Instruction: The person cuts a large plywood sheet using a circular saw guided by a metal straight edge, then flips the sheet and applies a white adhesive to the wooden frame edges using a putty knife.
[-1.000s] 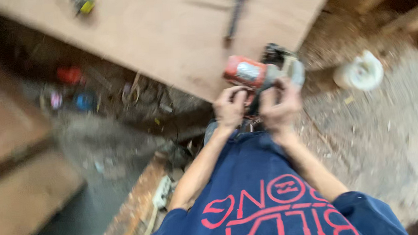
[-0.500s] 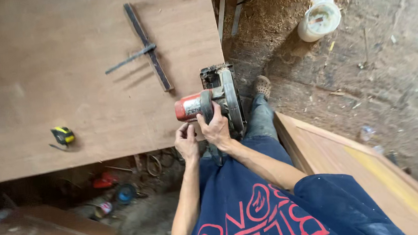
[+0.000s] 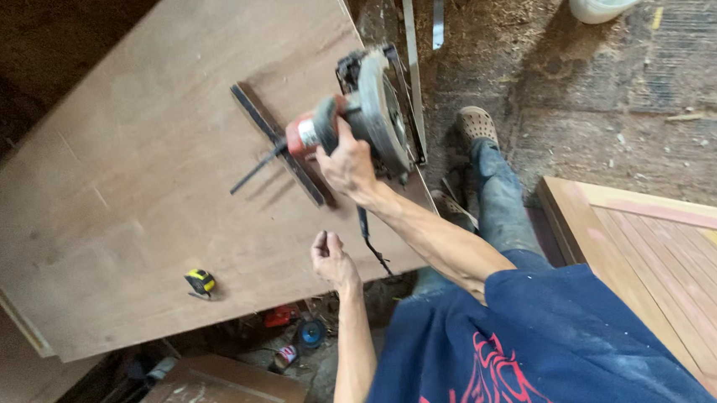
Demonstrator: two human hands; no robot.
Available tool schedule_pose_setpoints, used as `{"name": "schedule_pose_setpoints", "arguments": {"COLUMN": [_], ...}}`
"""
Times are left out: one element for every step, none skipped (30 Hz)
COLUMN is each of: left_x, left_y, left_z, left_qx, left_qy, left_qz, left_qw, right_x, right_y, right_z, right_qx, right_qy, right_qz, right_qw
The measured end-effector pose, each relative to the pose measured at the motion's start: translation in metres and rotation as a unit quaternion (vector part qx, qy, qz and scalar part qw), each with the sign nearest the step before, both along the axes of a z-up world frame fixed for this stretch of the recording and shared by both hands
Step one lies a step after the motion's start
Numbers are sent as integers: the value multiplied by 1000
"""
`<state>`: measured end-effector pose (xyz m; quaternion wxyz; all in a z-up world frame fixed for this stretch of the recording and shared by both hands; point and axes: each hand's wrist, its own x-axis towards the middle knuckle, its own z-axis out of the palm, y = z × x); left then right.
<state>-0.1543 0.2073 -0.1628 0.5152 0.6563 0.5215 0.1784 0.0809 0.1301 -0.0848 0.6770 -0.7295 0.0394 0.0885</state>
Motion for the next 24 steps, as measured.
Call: {"name": "schedule_pose_setpoints", "arguments": {"left_x": [4, 9, 16, 24, 33, 45, 54, 61, 71, 80, 85, 94, 103, 113, 124, 135, 149, 163, 173, 181, 185, 185, 184, 183], "left_y": [1, 1, -3, -7, -11, -17, -24, -35, -48, -61, -75, -86, -99, -111, -118, -121, -121, -116, -111, -109, -106, -103, -101, -99], "left_z": [-3, -5, -10, -12, -11, -9, -5, 2, 6, 12, 19, 23, 25, 23, 19, 12, 2, -9, -19, -29, -38, -44, -49, -54], "left_qx": [14, 27, 40, 36, 33, 29, 84, 138, 191, 234, 275, 316, 321, 323, 304, 264, 225, 188, 179, 166, 152, 149, 147, 147], "left_qy": [26, 53, 76, 106, 135, 164, 166, 168, 169, 141, 112, 84, 10, -63, -109, -54, 19, 97, 154, 206, 242, 249, 254, 257], "left_qz": [-16, -32, -43, -43, -43, -43, -37, -30, -25, -56, -88, -120, -199, -275, -350, -389, -417, -438, -441, -448, -455, -458, -461, -464], "left_qw": [999, 998, 995, 993, 989, 985, 982, 976, 967, 960, 951, 938, 926, 903, 879, 881, 880, 874, 866, 854, 843, 840, 837, 835], "right_x": [24, 46, 67, 87, 107, 127, 147, 164, 181, 197, 213, 230, 244, 257, 266, 275, 283, 288, 294, 298, 300, 302, 303, 305], "right_y": [10, 18, 26, 34, 41, 46, 53, 59, 65, 74, 82, 89, 94, 98, 102, 106, 109, 112, 114, 116, 116, 115, 116, 116], "right_z": [-1, -2, -4, -6, -7, -8, -11, -13, -14, -13, -13, -12, -12, -11, -11, -10, -8, -6, -5, -4, -4, -5, -6, -7], "right_qx": [-3, -6, 9, 24, 39, 24, 11, -3, 0, 2, 4, 23, 40, 58, 63, 68, 73, 64, 54, 43, 43, 44, 44, 41], "right_qy": [7, 13, 6, -1, -9, -5, 1, 7, -6, -18, -31, -22, -11, 1, 27, 53, 77, 70, 63, 55, 46, 37, 28, 43], "right_qz": [5, 9, 10, 12, 13, 23, 31, 40, 36, 33, 28, 44, 61, 77, 89, 101, 112, 106, 98, 90, 88, 85, 84, 95], "right_qw": [1000, 1000, 1000, 1000, 999, 999, 999, 999, 999, 999, 999, 999, 997, 995, 994, 991, 988, 990, 992, 993, 994, 995, 995, 994]}}
